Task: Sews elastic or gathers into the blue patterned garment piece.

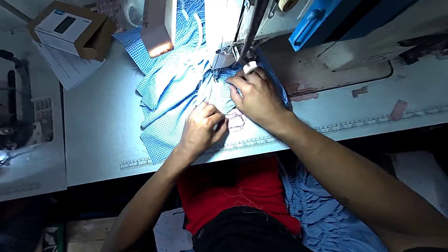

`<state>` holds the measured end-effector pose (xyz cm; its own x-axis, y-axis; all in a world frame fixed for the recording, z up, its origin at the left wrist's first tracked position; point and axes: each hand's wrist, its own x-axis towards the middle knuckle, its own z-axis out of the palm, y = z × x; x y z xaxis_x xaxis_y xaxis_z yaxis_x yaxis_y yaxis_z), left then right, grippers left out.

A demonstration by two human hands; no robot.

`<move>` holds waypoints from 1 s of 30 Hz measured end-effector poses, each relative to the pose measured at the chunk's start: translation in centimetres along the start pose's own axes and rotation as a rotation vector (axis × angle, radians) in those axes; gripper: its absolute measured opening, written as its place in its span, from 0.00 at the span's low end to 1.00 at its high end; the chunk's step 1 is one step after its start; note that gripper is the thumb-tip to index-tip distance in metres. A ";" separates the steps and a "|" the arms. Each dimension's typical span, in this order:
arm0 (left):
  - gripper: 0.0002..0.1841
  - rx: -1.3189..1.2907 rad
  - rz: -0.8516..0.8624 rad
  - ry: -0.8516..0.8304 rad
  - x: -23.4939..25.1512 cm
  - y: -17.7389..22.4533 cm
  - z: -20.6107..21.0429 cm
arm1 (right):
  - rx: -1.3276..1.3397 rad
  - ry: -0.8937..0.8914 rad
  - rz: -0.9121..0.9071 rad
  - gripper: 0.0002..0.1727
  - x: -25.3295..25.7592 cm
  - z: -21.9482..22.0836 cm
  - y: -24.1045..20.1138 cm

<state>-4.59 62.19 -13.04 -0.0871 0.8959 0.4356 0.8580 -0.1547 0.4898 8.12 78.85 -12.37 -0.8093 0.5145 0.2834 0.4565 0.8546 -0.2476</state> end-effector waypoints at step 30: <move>0.15 0.016 0.107 -0.123 5.3 -7.6 -1.3 | 0.009 0.113 0.062 0.20 2.3 0.2 0.6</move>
<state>-12.23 67.54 -13.48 0.0669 0.9190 0.3886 0.8671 -0.2463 0.4330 6.42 80.54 -12.07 -0.7323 0.5717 0.3700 0.5006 0.8203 -0.2766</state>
